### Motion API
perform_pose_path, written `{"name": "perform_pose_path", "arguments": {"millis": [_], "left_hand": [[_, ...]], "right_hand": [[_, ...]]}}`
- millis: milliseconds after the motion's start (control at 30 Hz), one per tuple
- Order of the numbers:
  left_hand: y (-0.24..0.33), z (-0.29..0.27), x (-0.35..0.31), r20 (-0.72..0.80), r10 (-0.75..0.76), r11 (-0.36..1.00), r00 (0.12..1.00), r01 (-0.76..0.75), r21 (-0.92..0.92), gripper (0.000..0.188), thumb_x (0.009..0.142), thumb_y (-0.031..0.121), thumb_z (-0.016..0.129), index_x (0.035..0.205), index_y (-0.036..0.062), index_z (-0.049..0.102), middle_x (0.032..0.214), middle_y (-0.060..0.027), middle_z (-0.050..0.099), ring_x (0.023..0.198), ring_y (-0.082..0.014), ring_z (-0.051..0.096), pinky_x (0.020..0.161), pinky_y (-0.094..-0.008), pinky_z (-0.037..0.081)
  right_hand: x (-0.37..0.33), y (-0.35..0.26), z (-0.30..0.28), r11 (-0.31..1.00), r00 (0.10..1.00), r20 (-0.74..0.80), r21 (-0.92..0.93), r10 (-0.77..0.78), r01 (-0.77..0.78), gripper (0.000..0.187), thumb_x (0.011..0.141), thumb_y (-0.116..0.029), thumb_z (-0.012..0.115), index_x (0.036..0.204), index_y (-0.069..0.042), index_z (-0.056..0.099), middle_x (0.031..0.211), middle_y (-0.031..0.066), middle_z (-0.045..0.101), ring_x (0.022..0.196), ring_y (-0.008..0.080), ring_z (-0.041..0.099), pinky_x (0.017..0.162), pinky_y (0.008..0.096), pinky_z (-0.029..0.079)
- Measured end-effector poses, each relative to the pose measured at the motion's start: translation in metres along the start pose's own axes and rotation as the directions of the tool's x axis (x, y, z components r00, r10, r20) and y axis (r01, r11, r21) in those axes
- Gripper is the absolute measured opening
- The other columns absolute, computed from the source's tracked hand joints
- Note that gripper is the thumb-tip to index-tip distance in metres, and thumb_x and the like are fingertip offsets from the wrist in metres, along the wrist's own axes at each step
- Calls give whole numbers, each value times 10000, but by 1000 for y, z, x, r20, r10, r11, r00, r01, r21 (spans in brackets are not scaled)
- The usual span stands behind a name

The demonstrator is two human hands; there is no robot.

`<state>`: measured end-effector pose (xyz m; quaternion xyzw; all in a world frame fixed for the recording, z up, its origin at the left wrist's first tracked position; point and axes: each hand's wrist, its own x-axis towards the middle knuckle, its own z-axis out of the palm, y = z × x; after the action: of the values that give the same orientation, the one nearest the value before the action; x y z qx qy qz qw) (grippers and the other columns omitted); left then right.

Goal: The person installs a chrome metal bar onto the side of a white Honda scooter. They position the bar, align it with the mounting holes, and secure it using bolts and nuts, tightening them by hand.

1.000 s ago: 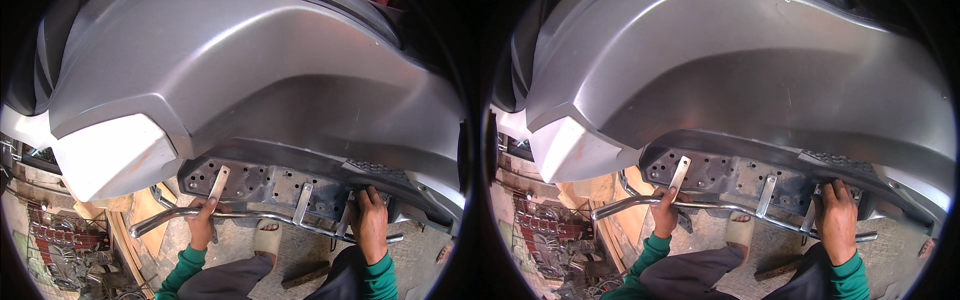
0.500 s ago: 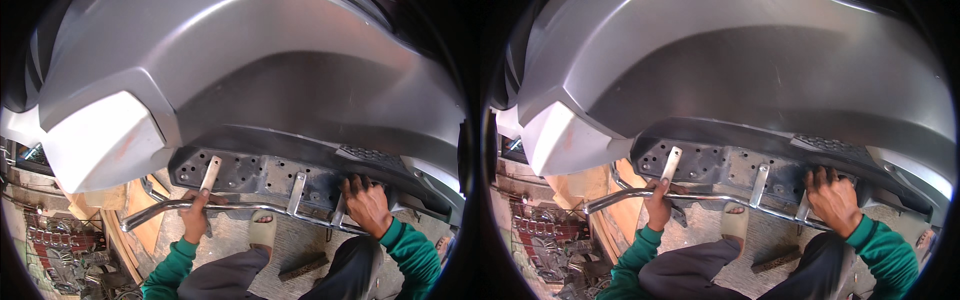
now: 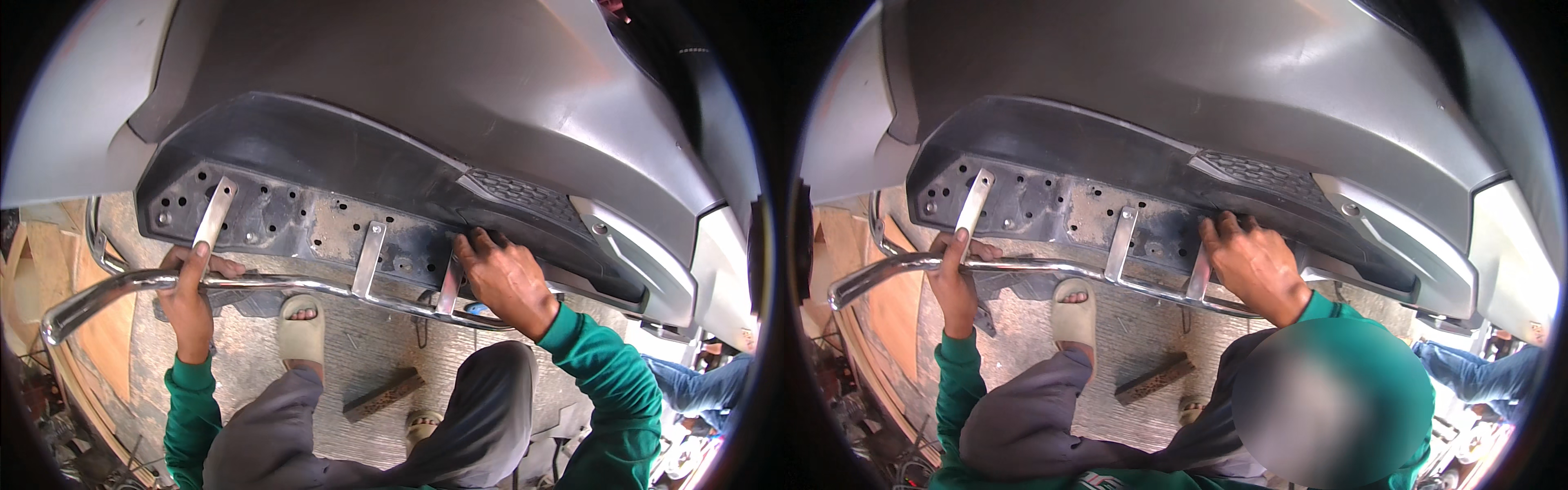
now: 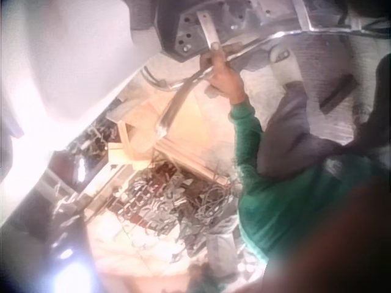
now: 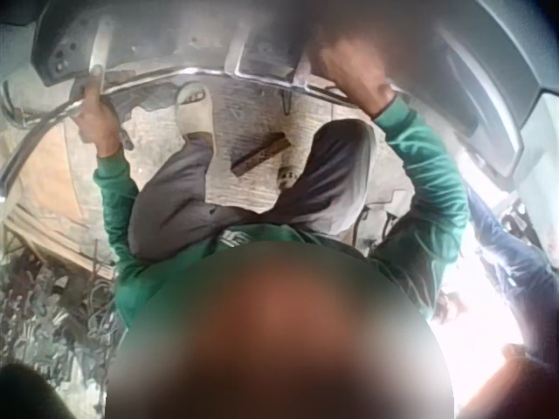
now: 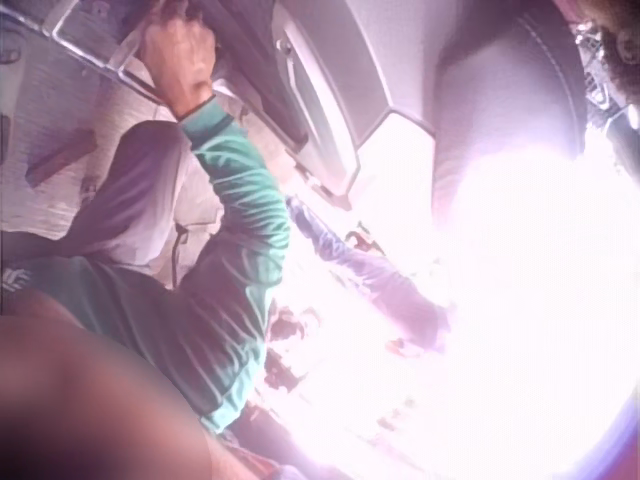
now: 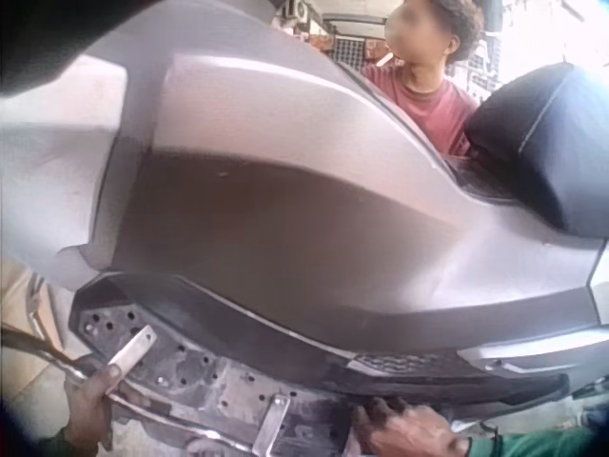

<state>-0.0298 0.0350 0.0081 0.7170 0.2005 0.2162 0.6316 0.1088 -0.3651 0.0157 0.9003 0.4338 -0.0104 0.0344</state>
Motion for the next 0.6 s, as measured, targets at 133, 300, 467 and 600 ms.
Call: {"name": "perform_pose_path", "arguments": {"millis": [133,300,467,600], "left_hand": [[1,1,0,5,18,1000,1000,-19,23,266,1095,215,648,928,17,588,729,-173,690,722,-279,736,856,-457,637],[1,1,-1,3,8,1000,1000,-8,27,281,1094,221,657,935,-8,628,749,-167,699,754,-284,762,869,-440,625],[3,-1,-2,-9,-12,1000,1000,12,16,314,1090,204,672,904,-46,708,789,-135,709,804,-280,794,879,-397,587],[6,1,-3,3,-18,1000,1000,18,-4,280,1075,194,686,939,-51,695,786,-136,709,796,-281,792,890,-396,584]], "right_hand": [[10,2,4,997,995,94,-62,40,-34,267,1038,-211,656,1102,34,741,919,189,780,727,307,802,571,398,626],[8,-5,-10,993,981,157,-29,116,-113,320,1059,-285,674,1080,27,741,830,205,737,632,366,768,565,407,626],[5,-14,-16,998,998,32,-8,60,-59,315,1020,-189,678,1219,54,701,1024,224,755,789,376,794,654,429,666],[9,-9,-6,992,999,4,-113,-50,50,324,971,-116,671,1238,68,675,1128,224,739,959,352,794,715,418,682]]}}
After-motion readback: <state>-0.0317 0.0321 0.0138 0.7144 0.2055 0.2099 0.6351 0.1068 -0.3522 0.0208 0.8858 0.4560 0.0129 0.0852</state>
